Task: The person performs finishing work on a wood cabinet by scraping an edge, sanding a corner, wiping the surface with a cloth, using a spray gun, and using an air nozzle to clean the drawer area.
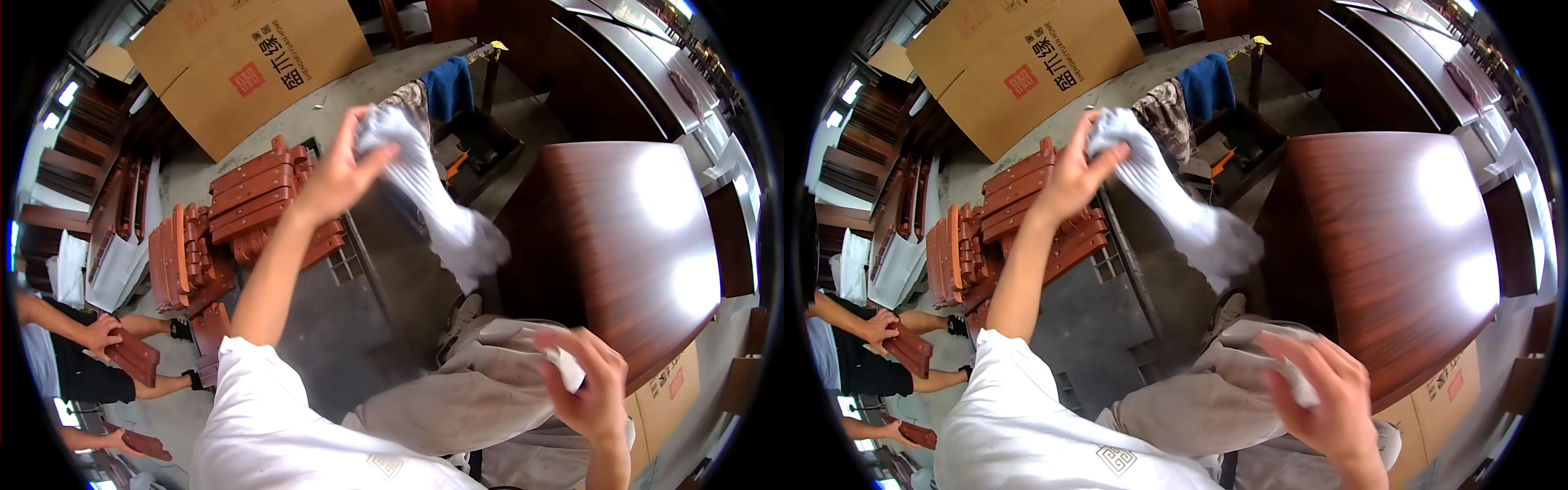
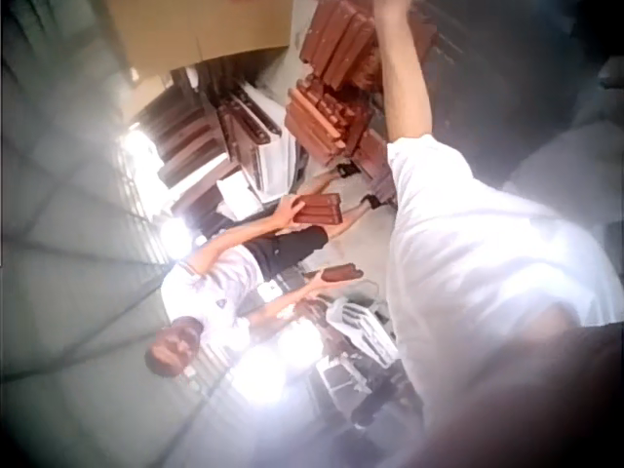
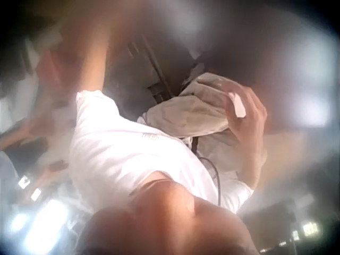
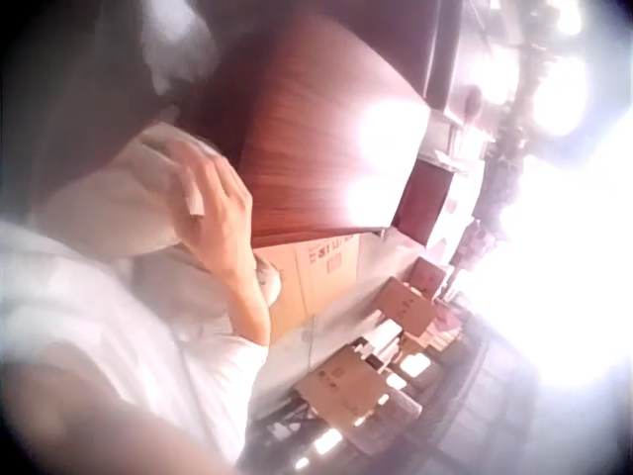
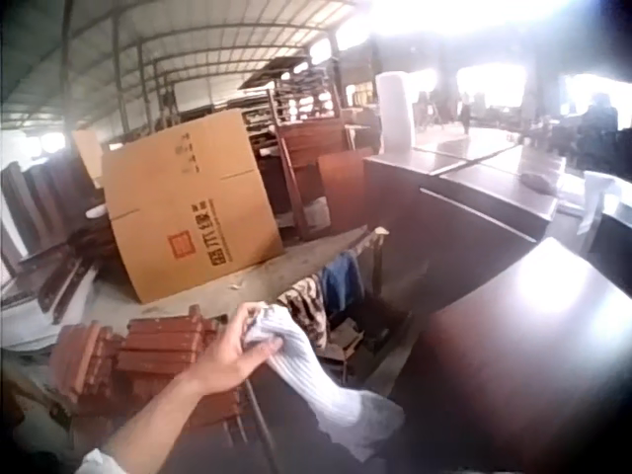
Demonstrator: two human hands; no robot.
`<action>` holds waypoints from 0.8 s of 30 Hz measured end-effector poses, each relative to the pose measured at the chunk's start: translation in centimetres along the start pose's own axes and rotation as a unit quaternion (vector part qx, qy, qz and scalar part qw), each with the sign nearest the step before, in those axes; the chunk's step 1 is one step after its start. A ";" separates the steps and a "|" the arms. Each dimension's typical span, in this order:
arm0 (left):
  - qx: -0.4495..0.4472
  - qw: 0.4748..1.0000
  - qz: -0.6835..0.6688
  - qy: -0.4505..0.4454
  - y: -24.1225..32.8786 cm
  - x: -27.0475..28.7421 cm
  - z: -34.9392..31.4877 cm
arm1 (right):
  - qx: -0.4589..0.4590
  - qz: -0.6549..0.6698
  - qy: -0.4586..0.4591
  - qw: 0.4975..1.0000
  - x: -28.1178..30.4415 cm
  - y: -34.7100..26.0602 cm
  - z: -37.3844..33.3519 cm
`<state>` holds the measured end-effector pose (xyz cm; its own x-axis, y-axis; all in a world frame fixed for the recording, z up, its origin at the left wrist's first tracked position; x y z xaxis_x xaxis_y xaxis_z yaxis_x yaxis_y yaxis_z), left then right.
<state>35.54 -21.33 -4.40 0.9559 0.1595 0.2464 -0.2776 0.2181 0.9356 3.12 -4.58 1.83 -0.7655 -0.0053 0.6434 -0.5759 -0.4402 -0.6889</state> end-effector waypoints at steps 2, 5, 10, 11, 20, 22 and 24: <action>-0.047 0.987 0.149 0.031 -1.8 4.2 4.0 | -0.026 -0.026 0.044 0.998 3.9 0.6 -3.2; 0.031 0.987 0.149 0.041 -7.9 11.1 10.6 | -0.080 -0.050 0.172 0.981 10.1 2.6 -9.4; -0.110 0.866 0.469 0.131 -13.2 10.0 13.7 | -0.307 -0.118 0.425 0.843 23.4 10.3 -30.2; -0.048 0.906 0.414 0.073 -14.7 6.3 13.8 | -0.326 -0.109 0.485 0.804 25.9 11.1 -35.5; -0.140 0.848 0.501 -0.103 -25.0 9.9 17.4 | -0.377 -0.096 0.770 0.506 28.3 5.6 -67.7; -0.205 0.753 0.617 -0.097 -22.6 4.1 15.2 | -0.399 -0.139 0.804 0.418 27.2 1.2 -73.3; -0.326 0.703 0.629 -0.057 -19.6 3.4 15.9 | -0.364 -0.116 0.853 0.357 24.1 -0.2 -79.6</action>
<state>45.77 -40.33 -17.90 -0.0949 0.5510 0.8291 -0.8604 0.3736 -0.3467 -38.03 66.89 -9.13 0.6231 0.7821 0.0007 -0.1276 0.1026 -0.9865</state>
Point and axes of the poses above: each hand's wrist, its own z-axis towards the middle knuckle, its own x-axis out of the back of the hand, y = z × x, the point moved 8 cm from there along z, towards the middle knuckle, and after that the axes turned 12 degrees about y, right-handed, at the moved point
